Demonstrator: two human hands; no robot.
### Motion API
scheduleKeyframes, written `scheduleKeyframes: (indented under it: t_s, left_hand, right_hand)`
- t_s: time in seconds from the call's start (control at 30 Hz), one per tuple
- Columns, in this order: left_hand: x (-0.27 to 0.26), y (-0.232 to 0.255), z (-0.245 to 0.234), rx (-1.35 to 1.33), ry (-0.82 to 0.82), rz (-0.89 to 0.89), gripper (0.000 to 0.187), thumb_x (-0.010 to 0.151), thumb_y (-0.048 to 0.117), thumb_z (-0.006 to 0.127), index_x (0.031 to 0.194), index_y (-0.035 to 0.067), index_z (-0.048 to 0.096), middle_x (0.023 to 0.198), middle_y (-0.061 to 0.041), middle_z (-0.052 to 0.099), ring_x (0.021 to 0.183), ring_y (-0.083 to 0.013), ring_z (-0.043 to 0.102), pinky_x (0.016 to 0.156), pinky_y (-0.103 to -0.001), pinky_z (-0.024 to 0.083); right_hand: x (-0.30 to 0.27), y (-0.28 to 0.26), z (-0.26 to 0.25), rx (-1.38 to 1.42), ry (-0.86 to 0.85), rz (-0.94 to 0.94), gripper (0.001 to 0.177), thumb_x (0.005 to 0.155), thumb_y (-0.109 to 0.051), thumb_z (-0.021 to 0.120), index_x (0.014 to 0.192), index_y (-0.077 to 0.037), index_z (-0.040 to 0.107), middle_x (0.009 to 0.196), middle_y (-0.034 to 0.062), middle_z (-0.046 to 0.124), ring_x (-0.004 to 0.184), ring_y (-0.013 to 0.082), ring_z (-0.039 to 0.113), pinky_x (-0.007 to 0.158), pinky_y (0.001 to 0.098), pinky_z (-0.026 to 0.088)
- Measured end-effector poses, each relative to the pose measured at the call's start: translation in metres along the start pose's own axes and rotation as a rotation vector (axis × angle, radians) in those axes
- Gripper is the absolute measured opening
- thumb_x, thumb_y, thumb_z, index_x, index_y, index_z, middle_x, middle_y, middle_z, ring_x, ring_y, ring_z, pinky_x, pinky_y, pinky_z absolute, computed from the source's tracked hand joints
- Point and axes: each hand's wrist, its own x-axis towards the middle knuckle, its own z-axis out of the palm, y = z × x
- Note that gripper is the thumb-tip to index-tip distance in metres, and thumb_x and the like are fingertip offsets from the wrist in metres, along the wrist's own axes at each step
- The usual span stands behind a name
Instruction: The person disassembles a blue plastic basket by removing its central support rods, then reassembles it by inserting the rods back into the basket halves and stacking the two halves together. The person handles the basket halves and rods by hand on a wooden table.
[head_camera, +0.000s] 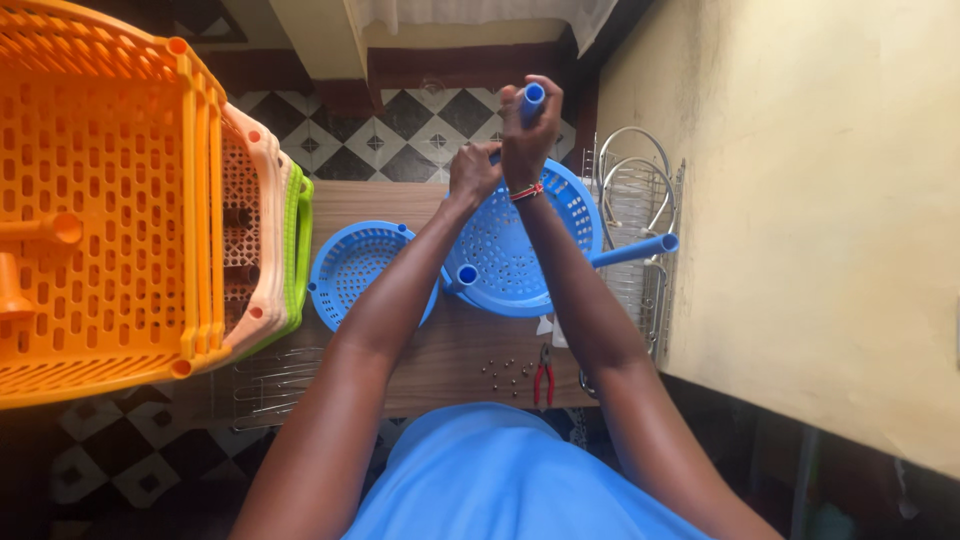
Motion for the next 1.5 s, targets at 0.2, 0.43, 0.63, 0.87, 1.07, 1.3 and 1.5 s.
scheduleKeyframes:
  t_s: [0.2, 0.43, 0.63, 0.87, 1.07, 1.3, 1.5]
  left_hand:
    - [-0.007, 0.010, -0.001, 0.041, -0.060, -0.039, 0.031, 0.087, 0.039, 0.077, 0.107, 0.016, 0.079, 0.087, -0.019, 0.075, 0.085, -0.0374, 0.074, 0.075, -0.048, 0.058]
    - [-0.005, 0.009, -0.007, -0.003, -0.068, -0.031, 0.037, 0.076, 0.036, 0.082, 0.110, 0.021, 0.079, 0.090, -0.011, 0.078, 0.081, -0.0300, 0.077, 0.075, -0.042, 0.059]
    - [-0.002, 0.002, 0.005, 0.045, -0.044, -0.056, 0.032, 0.078, 0.034, 0.082, 0.107, 0.022, 0.081, 0.089, -0.014, 0.076, 0.081, -0.0325, 0.075, 0.074, -0.044, 0.059]
    - [-0.002, -0.002, 0.009, 0.116, 0.002, -0.059, 0.039, 0.083, 0.046, 0.078, 0.104, 0.014, 0.080, 0.088, -0.023, 0.073, 0.086, -0.0391, 0.073, 0.075, -0.049, 0.058]
    - [-0.006, -0.002, 0.009, 0.093, 0.001, -0.051, 0.034, 0.083, 0.041, 0.078, 0.105, 0.016, 0.080, 0.091, -0.020, 0.075, 0.086, -0.0369, 0.074, 0.076, -0.047, 0.059]
    - [-0.004, 0.004, 0.009, 0.075, -0.053, -0.110, 0.036, 0.080, 0.035, 0.081, 0.114, 0.024, 0.079, 0.087, -0.014, 0.077, 0.079, -0.0289, 0.076, 0.076, -0.042, 0.060]
    - [0.000, -0.007, 0.012, 0.065, -0.056, -0.103, 0.039, 0.079, 0.035, 0.082, 0.115, 0.021, 0.079, 0.092, -0.013, 0.078, 0.084, -0.0288, 0.076, 0.080, -0.042, 0.059]
  right_hand:
    - [0.010, 0.011, 0.013, -0.013, 0.153, 0.074, 0.037, 0.103, -0.034, 0.068, 0.080, -0.010, 0.054, 0.066, -0.0082, 0.047, 0.060, 0.0026, 0.043, 0.052, 0.0217, 0.033]
    - [0.039, 0.041, -0.030, 0.414, -0.512, 0.283, 0.041, 0.104, -0.032, 0.064, 0.072, -0.012, 0.047, 0.062, -0.0068, 0.045, 0.053, 0.0023, 0.039, 0.048, 0.0231, 0.028]
    - [0.030, 0.024, -0.021, 0.371, -0.326, 0.313, 0.027, 0.101, -0.023, 0.061, 0.080, -0.009, 0.052, 0.066, -0.0057, 0.045, 0.058, 0.0032, 0.040, 0.051, 0.0226, 0.031]
    - [0.020, -0.014, 0.010, 0.020, 0.182, 0.164, 0.025, 0.084, -0.007, 0.053, 0.108, -0.004, 0.058, 0.082, -0.0007, 0.058, 0.072, 0.0091, 0.054, 0.067, 0.0267, 0.047]
    - [0.015, 0.002, 0.002, -0.036, 0.100, -0.020, 0.005, 0.089, -0.007, 0.054, 0.093, -0.004, 0.055, 0.079, 0.0018, 0.056, 0.072, 0.0094, 0.053, 0.066, 0.0278, 0.046]
    - [0.051, 0.029, -0.041, 0.477, -0.614, 0.349, 0.014, 0.085, -0.019, 0.056, 0.091, -0.006, 0.054, 0.066, -0.0053, 0.046, 0.056, 0.0028, 0.039, 0.051, 0.0218, 0.031]
    - [0.042, 0.033, -0.032, 0.429, -0.530, 0.314, 0.018, 0.084, -0.020, 0.058, 0.094, -0.006, 0.053, 0.071, -0.0036, 0.049, 0.061, 0.0038, 0.045, 0.054, 0.0223, 0.037]
